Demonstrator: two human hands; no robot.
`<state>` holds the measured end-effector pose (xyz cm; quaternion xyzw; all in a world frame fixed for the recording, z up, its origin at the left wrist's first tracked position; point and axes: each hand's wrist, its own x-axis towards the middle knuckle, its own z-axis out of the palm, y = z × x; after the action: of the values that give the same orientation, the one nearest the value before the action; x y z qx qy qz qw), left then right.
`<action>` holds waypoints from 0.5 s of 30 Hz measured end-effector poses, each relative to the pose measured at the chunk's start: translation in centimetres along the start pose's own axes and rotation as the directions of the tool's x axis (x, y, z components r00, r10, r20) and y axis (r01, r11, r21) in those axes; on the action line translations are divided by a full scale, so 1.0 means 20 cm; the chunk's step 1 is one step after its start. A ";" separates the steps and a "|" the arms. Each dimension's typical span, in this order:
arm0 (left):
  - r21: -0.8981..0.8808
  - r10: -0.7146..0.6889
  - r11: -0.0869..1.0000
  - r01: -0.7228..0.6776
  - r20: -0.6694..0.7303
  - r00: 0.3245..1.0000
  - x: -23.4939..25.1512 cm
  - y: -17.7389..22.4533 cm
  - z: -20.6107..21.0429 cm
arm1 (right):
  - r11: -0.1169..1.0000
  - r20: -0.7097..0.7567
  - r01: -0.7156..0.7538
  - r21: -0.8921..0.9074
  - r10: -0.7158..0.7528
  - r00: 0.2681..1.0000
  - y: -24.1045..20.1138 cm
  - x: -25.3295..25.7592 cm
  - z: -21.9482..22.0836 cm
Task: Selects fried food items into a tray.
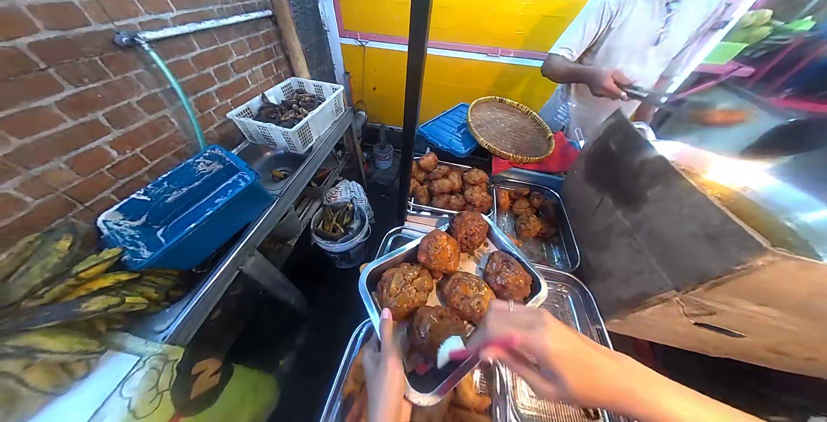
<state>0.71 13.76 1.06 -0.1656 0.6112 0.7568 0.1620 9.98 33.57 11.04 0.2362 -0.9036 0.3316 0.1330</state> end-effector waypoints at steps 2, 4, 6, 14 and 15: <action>0.058 0.010 0.998 -0.009 -0.032 0.999 -0.01 0.00 0.00 | 0.957 -0.235 -0.240 0.163 0.274 0.933 0.04 0.07 0.06; 0.092 0.038 0.995 -0.035 -0.037 0.999 -0.04 0.02 -0.01 | 0.852 -0.343 -0.426 0.305 0.515 0.785 0.10 0.07 0.13; 0.111 0.064 0.992 -0.061 -0.026 0.998 -0.05 0.04 -0.04 | 0.803 -0.398 -0.521 0.291 0.596 0.697 0.15 0.00 0.16; 0.093 0.082 0.993 -0.079 -0.030 0.996 -0.04 0.04 -0.05 | 0.868 -0.473 -0.367 0.334 0.492 0.731 0.06 0.12 0.21; 0.092 0.078 0.993 -0.075 -0.036 0.996 -0.04 0.05 -0.06 | 0.862 -0.457 -0.406 0.303 0.505 0.732 0.09 0.09 0.24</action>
<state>0.98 12.37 2.07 -0.1494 0.6537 0.7307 0.1283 7.18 30.94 7.18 -0.0812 -0.8285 0.4866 0.2649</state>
